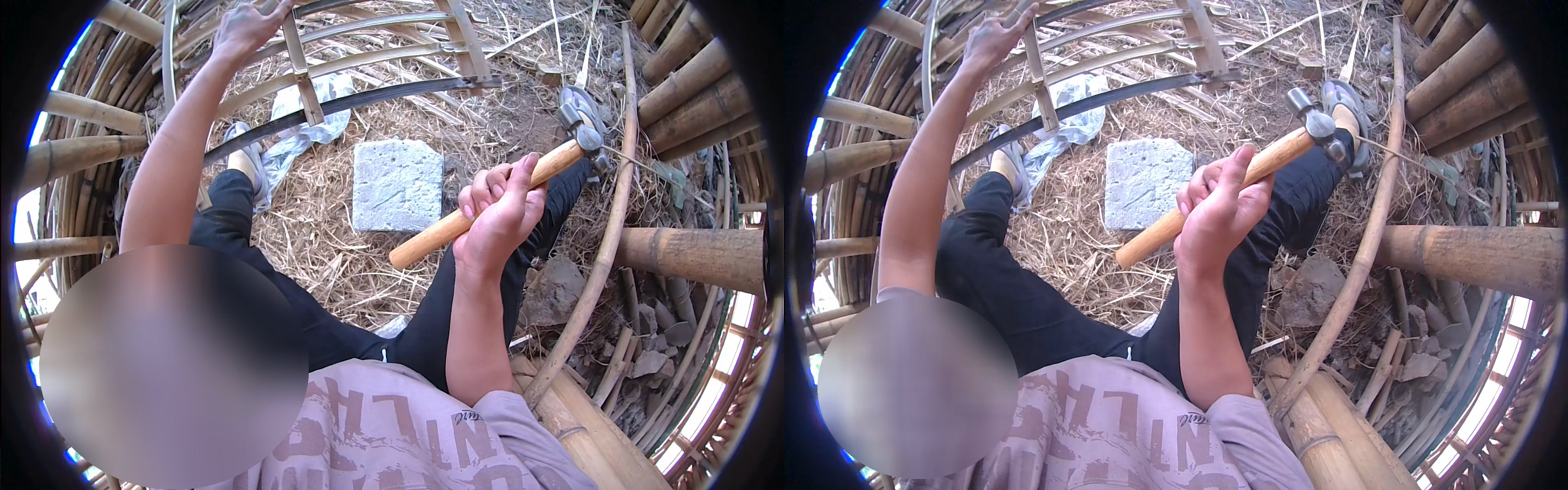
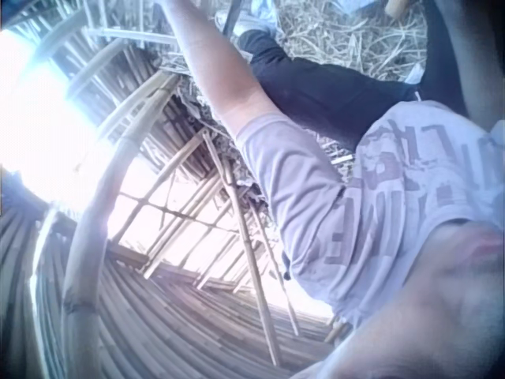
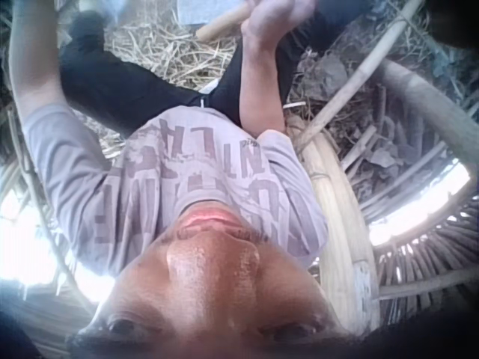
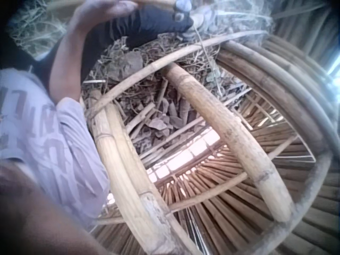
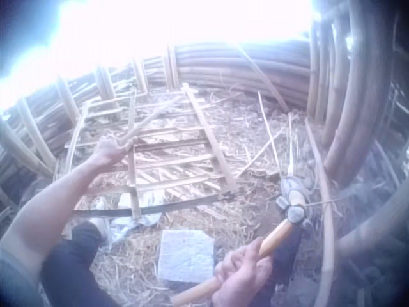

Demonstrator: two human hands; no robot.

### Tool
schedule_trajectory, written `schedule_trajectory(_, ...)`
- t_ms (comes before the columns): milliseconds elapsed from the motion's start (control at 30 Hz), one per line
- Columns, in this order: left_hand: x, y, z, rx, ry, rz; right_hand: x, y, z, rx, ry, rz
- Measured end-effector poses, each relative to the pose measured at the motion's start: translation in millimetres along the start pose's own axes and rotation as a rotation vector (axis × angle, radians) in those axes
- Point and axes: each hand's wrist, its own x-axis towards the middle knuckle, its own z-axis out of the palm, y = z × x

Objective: The person hammers small nails into a lattice of thin bamboo strips by hand, then lifts the structure and repositions it before hammering another nail into the corner.

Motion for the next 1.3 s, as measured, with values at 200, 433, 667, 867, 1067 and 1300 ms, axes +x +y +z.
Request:
schedule_trajectory(200,-41,32,-39,-0.199,0.31,0.111,0,3,1,-0.012,-0.018,0.031)
schedule_trajectory(433,-59,56,-43,-0.252,0.168,0.097,-3,8,0,-0.014,-0.063,0.069)
schedule_trajectory(667,-44,71,-36,-0.377,0.152,0.154,-8,-2,-1,-0.004,-0.029,-0.041)
schedule_trajectory(867,-35,67,-20,-0.525,0.116,0.214,-2,-4,-6,0.041,0.026,-0.084)
schedule_trajectory(1067,-24,67,12,-1.111,-0.189,0.388,-1,-7,-7,0.044,0.031,-0.021)
schedule_trajectory(1300,-27,64,61,-1.895,-0.865,0.554,-3,22,-20,-0.257,-0.16,-0.008)
